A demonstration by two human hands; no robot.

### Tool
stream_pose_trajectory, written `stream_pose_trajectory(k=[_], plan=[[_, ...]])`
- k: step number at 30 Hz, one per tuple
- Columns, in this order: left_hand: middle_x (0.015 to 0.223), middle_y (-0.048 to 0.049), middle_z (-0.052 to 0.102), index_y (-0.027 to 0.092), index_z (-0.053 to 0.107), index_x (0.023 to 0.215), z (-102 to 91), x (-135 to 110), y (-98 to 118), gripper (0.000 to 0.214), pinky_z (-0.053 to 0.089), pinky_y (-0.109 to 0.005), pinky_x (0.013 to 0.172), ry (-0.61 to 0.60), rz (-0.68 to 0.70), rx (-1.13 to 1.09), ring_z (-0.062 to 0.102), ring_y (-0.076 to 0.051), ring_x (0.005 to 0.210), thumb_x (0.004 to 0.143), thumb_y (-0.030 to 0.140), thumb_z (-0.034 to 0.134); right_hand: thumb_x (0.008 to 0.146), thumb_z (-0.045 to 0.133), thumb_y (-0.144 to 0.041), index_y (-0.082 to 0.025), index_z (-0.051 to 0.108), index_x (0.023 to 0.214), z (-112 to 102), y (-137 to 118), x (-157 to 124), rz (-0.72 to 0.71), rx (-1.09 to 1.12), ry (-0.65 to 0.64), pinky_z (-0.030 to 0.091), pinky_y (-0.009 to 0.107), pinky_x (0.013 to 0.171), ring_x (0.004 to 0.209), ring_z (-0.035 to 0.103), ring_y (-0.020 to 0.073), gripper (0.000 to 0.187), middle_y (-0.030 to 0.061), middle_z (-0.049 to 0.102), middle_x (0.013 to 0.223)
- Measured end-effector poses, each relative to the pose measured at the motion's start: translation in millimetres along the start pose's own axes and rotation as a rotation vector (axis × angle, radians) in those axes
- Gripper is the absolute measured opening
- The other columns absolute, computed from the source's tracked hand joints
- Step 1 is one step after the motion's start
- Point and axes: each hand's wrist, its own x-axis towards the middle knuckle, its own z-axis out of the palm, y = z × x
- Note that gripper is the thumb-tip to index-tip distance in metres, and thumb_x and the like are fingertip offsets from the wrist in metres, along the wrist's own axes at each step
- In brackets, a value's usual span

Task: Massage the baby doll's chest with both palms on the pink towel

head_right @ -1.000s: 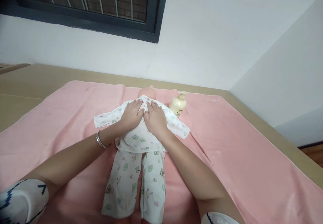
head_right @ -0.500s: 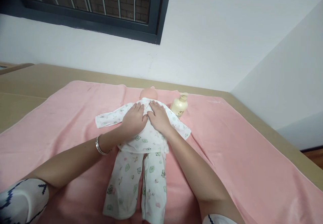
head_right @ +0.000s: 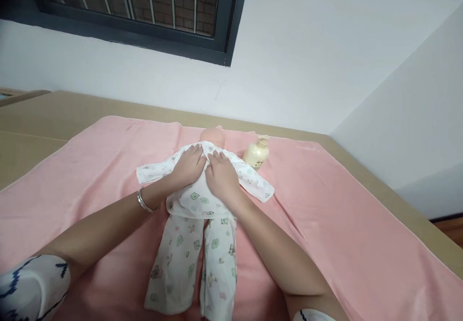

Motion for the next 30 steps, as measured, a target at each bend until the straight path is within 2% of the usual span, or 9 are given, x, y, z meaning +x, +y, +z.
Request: stream_pose_trajectory(k=[4,6,13,15,19,22,24,27,30], plan=[[0.156,-0.0198,0.038,0.003,0.039,0.148,4.9,-17.7,17.1,0.056,0.026,-0.051,0.120,0.049,0.015,0.073,0.029,-0.033,0.148,0.098,0.028,0.031,0.098,0.033,-0.028,-0.013,0.051,0.143,0.4,26.9,18.7,0.035,0.092,0.046,0.022,0.049,0.123,0.147,0.033,0.0264,0.051,0.0128,0.042,0.154],[0.156,-0.0199,0.037,0.003,0.039,0.148,6.3,-21.7,20.6,0.056,0.026,-0.051,0.121,0.062,0.036,0.079,0.028,-0.033,0.149,0.097,0.026,0.033,0.099,0.033,-0.030,-0.012,0.050,0.144,2.1,31.8,22.2,0.048,0.074,0.056,0.021,0.051,0.123,0.147,0.033,0.0276,0.051,0.0140,0.042,0.154],[0.155,-0.0159,0.042,0.006,0.048,0.142,-2.1,6.9,-6.2,0.052,0.028,-0.048,0.121,-0.032,0.043,-0.092,0.035,-0.028,0.146,0.099,0.026,0.027,0.097,0.035,-0.022,-0.002,0.041,0.148,4.6,-4.9,-4.7,0.002,-0.207,0.026,0.024,0.050,0.122,0.147,0.032,0.0355,0.055,0.0230,0.036,0.155],[0.155,-0.0161,0.042,0.005,0.048,0.142,-2.7,7.3,-6.2,0.052,0.027,-0.049,0.121,-0.028,0.021,-0.091,0.035,-0.029,0.146,0.099,0.026,0.025,0.096,0.038,-0.021,-0.003,0.044,0.147,2.4,-7.0,-6.2,-0.017,-0.220,0.016,0.025,0.048,0.122,0.146,0.034,0.0344,0.055,0.0217,0.039,0.155],[0.158,-0.0166,0.037,0.005,0.041,0.147,0.1,-14.8,15.0,0.054,0.025,-0.055,0.121,0.013,-0.009,-0.004,0.030,-0.033,0.148,0.099,0.028,0.029,0.097,0.033,-0.025,-0.009,0.049,0.144,-3.4,15.4,9.9,0.015,-0.082,0.032,0.030,0.044,0.120,0.144,0.039,0.0285,0.052,0.0155,0.045,0.153],[0.158,-0.0174,0.035,0.005,0.039,0.148,0.2,-27.5,27.3,0.055,0.023,-0.056,0.121,0.025,0.030,0.046,0.028,-0.034,0.149,0.097,0.024,0.035,0.098,0.029,-0.024,-0.010,0.049,0.144,-4.4,27.4,18.8,0.011,-0.043,0.049,0.030,0.049,0.120,0.143,0.039,0.0281,0.052,0.0141,0.047,0.151],[0.157,-0.0172,0.037,0.006,0.042,0.147,-1.6,-24.6,24.5,0.054,0.025,-0.055,0.121,0.023,0.064,0.028,0.029,-0.032,0.149,0.096,0.023,0.034,0.098,0.027,-0.023,-0.007,0.047,0.145,-2.8,22.1,15.2,0.019,-0.089,0.042,0.029,0.051,0.119,0.144,0.038,0.0305,0.053,0.0168,0.046,0.151],[0.154,-0.0155,0.043,0.008,0.046,0.143,-3.0,-8.8,8.4,0.051,0.030,-0.048,0.120,-0.001,0.091,-0.047,0.035,-0.028,0.146,0.097,0.022,0.028,0.098,0.030,-0.023,-0.001,0.042,0.148,1.7,1.5,-0.5,0.019,-0.206,0.013,0.027,0.052,0.120,0.146,0.033,0.0357,0.055,0.0235,0.038,0.155],[0.151,-0.0172,0.046,0.005,0.047,0.142,1.5,2.9,-4.9,0.052,0.031,-0.046,0.120,0.038,0.040,-0.067,0.039,-0.027,0.144,0.099,0.022,0.024,0.097,0.037,-0.025,-0.002,0.039,0.150,5.4,-11.4,-11.0,-0.062,-0.279,0.022,0.024,0.055,0.121,0.147,0.029,0.0383,0.058,0.0231,0.035,0.156]])
